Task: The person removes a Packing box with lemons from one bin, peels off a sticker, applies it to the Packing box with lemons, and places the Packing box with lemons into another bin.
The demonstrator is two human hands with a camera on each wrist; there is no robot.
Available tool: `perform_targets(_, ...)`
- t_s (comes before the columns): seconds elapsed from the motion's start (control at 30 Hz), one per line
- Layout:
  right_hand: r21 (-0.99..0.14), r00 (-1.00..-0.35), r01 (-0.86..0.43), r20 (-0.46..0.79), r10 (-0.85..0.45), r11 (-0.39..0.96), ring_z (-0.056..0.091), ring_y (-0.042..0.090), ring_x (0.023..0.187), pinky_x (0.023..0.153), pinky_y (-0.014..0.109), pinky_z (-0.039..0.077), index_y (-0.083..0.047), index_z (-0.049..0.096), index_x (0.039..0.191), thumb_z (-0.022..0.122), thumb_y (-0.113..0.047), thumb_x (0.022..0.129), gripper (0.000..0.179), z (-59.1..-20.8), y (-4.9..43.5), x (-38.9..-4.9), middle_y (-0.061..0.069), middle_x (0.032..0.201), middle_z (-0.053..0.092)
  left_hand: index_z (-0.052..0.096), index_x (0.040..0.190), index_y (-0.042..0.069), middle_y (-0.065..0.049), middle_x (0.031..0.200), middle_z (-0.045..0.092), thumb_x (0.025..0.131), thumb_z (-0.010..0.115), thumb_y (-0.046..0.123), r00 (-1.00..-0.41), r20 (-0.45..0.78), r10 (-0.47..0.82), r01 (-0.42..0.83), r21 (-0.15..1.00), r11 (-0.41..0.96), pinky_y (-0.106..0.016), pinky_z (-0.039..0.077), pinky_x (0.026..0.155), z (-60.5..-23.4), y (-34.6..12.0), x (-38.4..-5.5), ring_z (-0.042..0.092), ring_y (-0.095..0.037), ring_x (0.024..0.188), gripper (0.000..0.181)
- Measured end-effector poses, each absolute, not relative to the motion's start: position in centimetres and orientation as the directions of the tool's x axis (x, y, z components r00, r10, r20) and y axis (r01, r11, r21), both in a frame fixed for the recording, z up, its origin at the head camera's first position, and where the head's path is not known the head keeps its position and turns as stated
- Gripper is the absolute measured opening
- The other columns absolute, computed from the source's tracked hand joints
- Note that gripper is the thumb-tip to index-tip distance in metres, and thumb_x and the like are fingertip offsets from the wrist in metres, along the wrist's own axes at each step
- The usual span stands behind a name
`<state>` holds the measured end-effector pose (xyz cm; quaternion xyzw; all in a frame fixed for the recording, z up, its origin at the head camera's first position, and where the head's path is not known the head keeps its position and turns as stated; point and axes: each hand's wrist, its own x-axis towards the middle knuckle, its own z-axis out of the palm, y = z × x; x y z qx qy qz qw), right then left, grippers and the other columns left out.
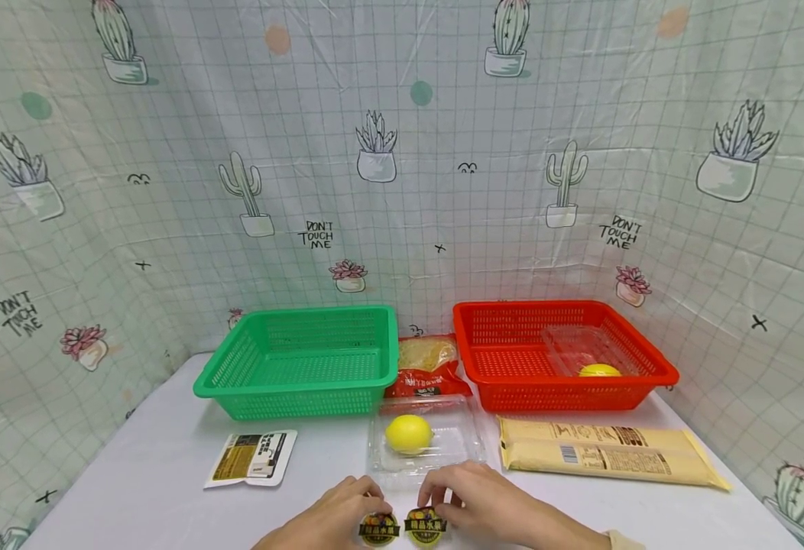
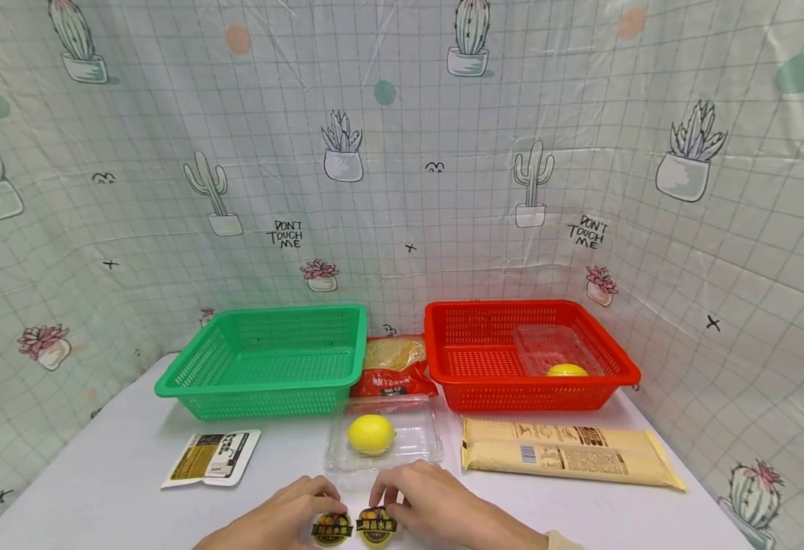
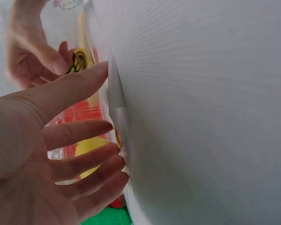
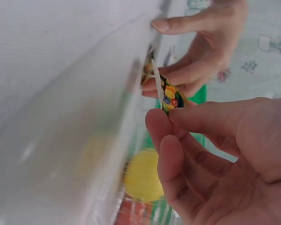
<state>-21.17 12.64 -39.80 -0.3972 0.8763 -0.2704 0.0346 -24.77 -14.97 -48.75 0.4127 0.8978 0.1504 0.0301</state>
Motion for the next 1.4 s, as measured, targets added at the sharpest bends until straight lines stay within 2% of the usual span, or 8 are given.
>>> perform_targets(0.07, -0.508, -0.687, -0.672, 0.158, -0.709, 0.539, 0.053, -0.009, 0.067, 0.066, 0.014, 0.045, -0.025, 0.070, 0.096, 0.068, -0.007, 0.088, 0.020, -39.5, 12.8, -21.2, -0.016, 0.082, 0.067, 0.069, 0.116, 0.031, 0.012, 0.109, 0.058, 0.079, 0.067, 0.067, -0.658, 0.066, 0.750, 0.733, 0.285, 0.618, -0.021, 0.046, 0.073, -48.9, -15.0, -24.9, 0.048, -0.001, 0.091, 0.052)
perform_targets(0.3, -0.574, -0.725, -0.611, 0.128, -0.677, 0.545, 0.055, -0.007, 0.066, 0.064, 0.016, 0.048, -0.023, 0.071, 0.098, 0.068, -0.008, 0.090, 0.018, -38.2, 13.3, -21.4, -0.016, 0.084, 0.067, 0.072, 0.113, 0.017, 0.007, 0.106, 0.062, 0.082, 0.078, 0.042, -0.751, -0.059, 0.658, 0.594, 0.375, 0.712, -0.024, 0.049, 0.079, -40.8, -13.0, -20.3, 0.051, -0.002, 0.092, 0.040)
perform_targets(0.53, -0.608, -0.738, -0.592, 0.145, -0.659, 0.529, 0.058, -0.006, 0.065, 0.060, 0.016, 0.050, -0.021, 0.071, 0.100, 0.068, -0.007, 0.090, 0.018, -37.3, 13.7, -21.7, -0.012, 0.085, 0.069, 0.071, 0.116, 0.021, 0.008, 0.111, 0.064, 0.084, 0.074, 0.047, -0.795, -0.111, 0.596, 0.510, 0.410, 0.756, -0.032, 0.053, 0.084, -39.7, -12.6, -20.1, 0.057, -0.006, 0.098, 0.042)
perform_targets(0.63, -0.625, -0.748, -0.575, 0.142, -0.648, 0.528, 0.058, -0.004, 0.067, 0.061, 0.017, 0.051, -0.021, 0.071, 0.101, 0.069, -0.007, 0.089, 0.018, -36.7, 13.9, -21.9, -0.012, 0.085, 0.068, 0.071, 0.116, 0.021, 0.009, 0.110, 0.066, 0.084, 0.073, 0.047, -0.808, -0.108, 0.579, 0.482, 0.444, 0.755, -0.032, 0.054, 0.081, -39.1, -12.4, -20.1, 0.060, -0.004, 0.094, 0.042)
perform_targets(0.7, -0.632, -0.752, -0.571, 0.147, -0.642, 0.525, 0.058, -0.003, 0.069, 0.062, 0.017, 0.052, -0.022, 0.071, 0.102, 0.069, -0.009, 0.090, 0.017, -36.3, 14.0, -22.1, -0.011, 0.086, 0.068, 0.071, 0.116, 0.018, 0.008, 0.107, 0.067, 0.086, 0.072, 0.045, -0.806, -0.069, 0.588, 0.492, 0.475, 0.730, -0.028, 0.052, 0.077, -38.7, -12.4, -20.1, 0.060, -0.002, 0.090, 0.040)
perform_targets(0.83, -0.612, -0.745, -0.601, 0.197, -0.637, 0.513, 0.060, -0.003, 0.071, 0.063, 0.017, 0.053, -0.020, 0.071, 0.103, 0.070, -0.010, 0.090, 0.017, -35.3, 14.3, -22.4, -0.008, 0.089, 0.070, 0.073, 0.111, 0.013, 0.004, 0.101, 0.071, 0.092, 0.067, 0.038, -0.776, 0.089, 0.624, 0.573, 0.514, 0.639, -0.020, 0.051, 0.070, -37.8, -12.3, -20.6, 0.061, 0.001, 0.084, 0.032)
perform_targets(1.07, -0.604, -0.744, -0.617, 0.240, -0.624, 0.504, 0.061, 0.000, 0.070, 0.064, 0.018, 0.054, -0.018, 0.071, 0.103, 0.071, -0.009, 0.089, 0.017, -34.3, 14.5, -23.3, -0.006, 0.089, 0.071, 0.073, 0.103, 0.011, 0.003, 0.095, 0.073, 0.096, 0.063, 0.030, -0.735, 0.336, 0.589, 0.650, 0.596, 0.472, -0.018, 0.054, 0.067, -37.0, -11.2, -22.0, 0.063, 0.001, 0.080, 0.022)
perform_targets(1.4, -0.621, -0.756, -0.610, 0.271, -0.596, 0.492, 0.061, 0.004, 0.061, 0.058, 0.021, 0.053, -0.015, 0.072, 0.102, 0.072, -0.010, 0.088, 0.014, -34.4, 14.2, -25.2, -0.002, 0.083, 0.069, 0.067, 0.095, 0.012, -0.001, 0.091, 0.072, 0.092, 0.069, 0.024, -0.782, 0.409, 0.471, 0.607, 0.671, 0.426, -0.020, 0.055, 0.068, -37.0, -9.6, -24.8, 0.068, -0.010, 0.082, 0.012)
